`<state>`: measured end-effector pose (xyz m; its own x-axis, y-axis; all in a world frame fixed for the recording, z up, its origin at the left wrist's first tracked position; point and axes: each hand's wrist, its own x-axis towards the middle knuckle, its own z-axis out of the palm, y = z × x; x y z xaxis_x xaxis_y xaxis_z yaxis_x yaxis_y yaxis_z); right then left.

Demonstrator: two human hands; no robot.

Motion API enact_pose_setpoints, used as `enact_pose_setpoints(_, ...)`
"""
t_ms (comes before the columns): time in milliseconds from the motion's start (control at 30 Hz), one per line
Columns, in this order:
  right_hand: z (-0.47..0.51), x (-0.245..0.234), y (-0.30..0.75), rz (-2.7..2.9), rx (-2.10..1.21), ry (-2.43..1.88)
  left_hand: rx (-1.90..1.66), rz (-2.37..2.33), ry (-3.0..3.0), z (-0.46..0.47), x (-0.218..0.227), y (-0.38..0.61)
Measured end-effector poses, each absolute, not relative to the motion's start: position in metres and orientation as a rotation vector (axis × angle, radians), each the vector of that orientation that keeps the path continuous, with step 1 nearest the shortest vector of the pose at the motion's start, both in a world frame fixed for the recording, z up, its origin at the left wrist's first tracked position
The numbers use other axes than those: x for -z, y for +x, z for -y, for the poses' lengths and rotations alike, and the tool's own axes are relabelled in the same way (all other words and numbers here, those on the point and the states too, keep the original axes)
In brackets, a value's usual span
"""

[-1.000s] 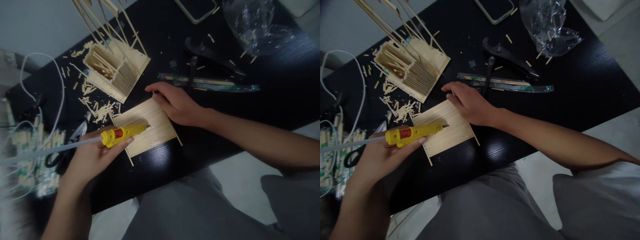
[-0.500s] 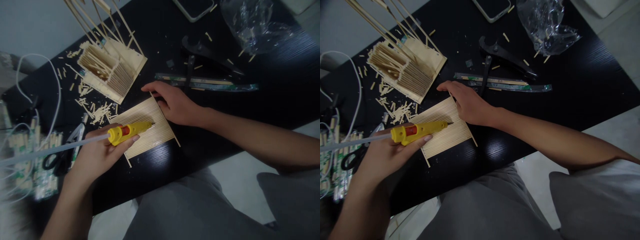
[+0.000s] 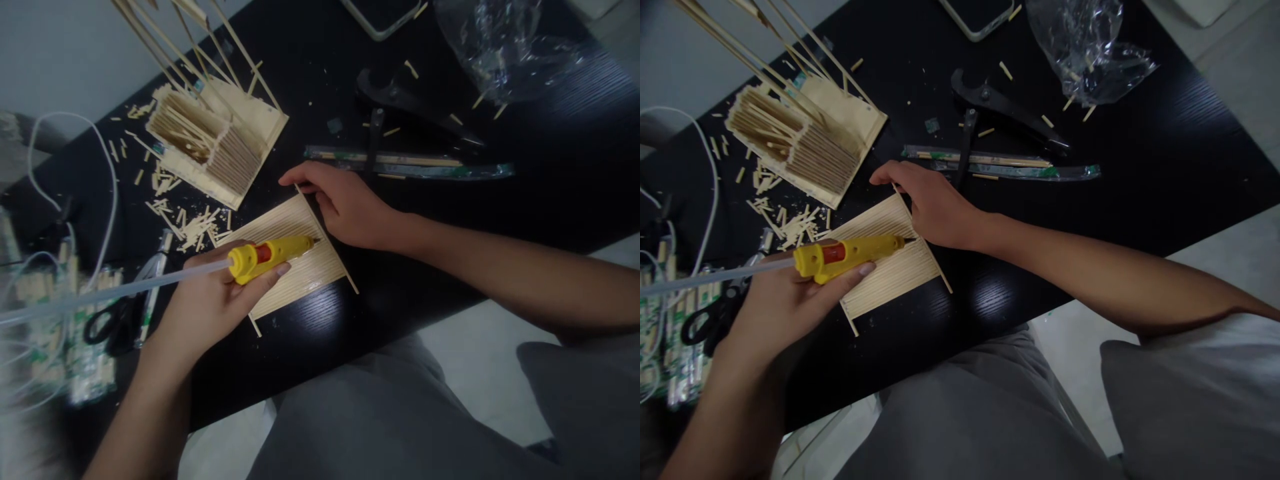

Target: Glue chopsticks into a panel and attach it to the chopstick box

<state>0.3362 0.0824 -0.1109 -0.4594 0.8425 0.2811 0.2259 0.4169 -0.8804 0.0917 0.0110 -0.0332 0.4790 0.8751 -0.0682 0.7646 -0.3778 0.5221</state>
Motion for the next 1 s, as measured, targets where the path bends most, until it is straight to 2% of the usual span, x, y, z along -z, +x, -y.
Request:
enact_pose_setpoints(600,-0.081,0.108,0.338,1.946,-1.031,-0.971,-0.346,-1.353,2.163,-0.010,0.034,0.098)
enact_pose_setpoints(1000,-0.081,0.110,0.339,1.950,-0.994,-0.993,-0.255,-1.475,2.081,0.013,0.022,0.030)
